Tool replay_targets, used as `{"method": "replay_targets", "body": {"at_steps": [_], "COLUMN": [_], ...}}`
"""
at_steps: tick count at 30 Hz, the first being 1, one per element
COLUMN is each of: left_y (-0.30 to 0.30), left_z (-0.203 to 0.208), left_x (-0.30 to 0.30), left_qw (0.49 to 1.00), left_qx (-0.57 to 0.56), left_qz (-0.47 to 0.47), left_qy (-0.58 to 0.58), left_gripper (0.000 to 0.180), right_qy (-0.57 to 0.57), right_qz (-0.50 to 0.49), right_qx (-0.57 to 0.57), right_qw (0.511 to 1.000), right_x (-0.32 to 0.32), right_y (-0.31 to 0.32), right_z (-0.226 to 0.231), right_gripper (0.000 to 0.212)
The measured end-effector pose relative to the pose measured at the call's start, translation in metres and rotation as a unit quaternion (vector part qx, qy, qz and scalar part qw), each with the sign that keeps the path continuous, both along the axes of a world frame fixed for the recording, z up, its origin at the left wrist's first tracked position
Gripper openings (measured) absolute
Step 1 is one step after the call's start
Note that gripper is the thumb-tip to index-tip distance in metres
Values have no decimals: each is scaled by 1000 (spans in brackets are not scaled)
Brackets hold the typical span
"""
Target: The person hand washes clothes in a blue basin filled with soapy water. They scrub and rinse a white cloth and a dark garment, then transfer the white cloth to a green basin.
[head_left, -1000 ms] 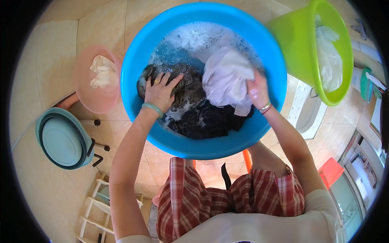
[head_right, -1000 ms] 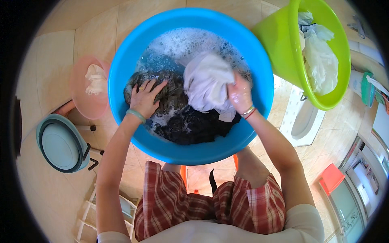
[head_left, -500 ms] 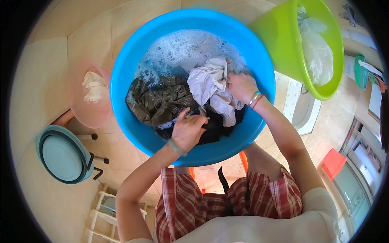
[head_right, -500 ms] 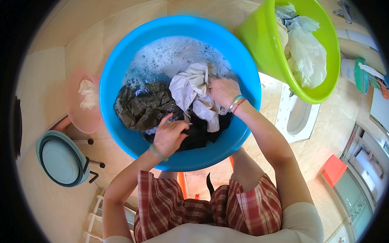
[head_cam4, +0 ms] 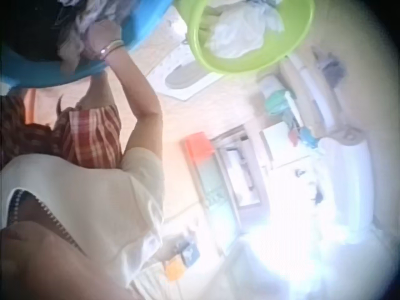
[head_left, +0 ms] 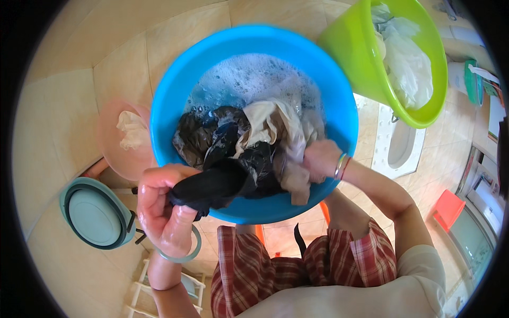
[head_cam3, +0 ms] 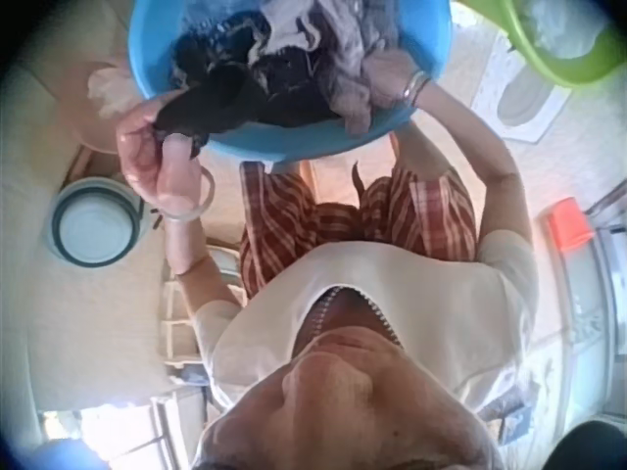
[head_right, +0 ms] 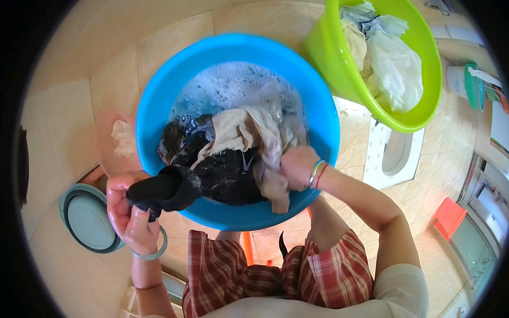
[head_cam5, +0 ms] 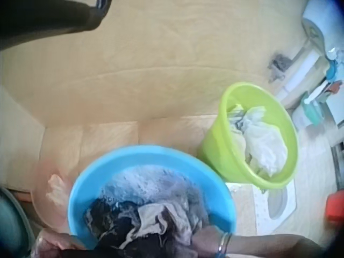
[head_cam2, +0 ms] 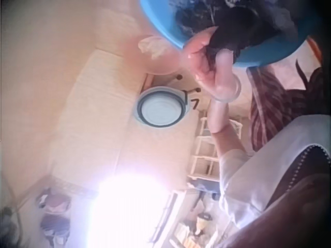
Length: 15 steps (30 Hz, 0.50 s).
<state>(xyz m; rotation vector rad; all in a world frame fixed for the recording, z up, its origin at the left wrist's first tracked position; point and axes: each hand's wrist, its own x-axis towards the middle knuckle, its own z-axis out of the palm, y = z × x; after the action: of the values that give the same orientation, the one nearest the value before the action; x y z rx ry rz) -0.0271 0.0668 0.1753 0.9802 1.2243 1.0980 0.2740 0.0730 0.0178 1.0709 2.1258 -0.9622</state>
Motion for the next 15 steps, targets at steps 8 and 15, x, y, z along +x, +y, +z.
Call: {"method": "replay_targets", "body": {"at_steps": [8, 15], "left_y": [-22, -4], "left_z": [27, 35], "left_x": [1, -31], "left_qw": [991, 968], "left_qx": [82, 152], "left_qz": [107, 132], "left_qy": [7, 149], "left_gripper": [40, 37], "right_qy": [320, 328], "right_qz": [-163, -267], "right_qx": [197, 16], "right_qw": [912, 906], "right_x": [-64, -50], "right_y": [23, 21], "right_z": [47, -6], "right_gripper": [67, 50]}}
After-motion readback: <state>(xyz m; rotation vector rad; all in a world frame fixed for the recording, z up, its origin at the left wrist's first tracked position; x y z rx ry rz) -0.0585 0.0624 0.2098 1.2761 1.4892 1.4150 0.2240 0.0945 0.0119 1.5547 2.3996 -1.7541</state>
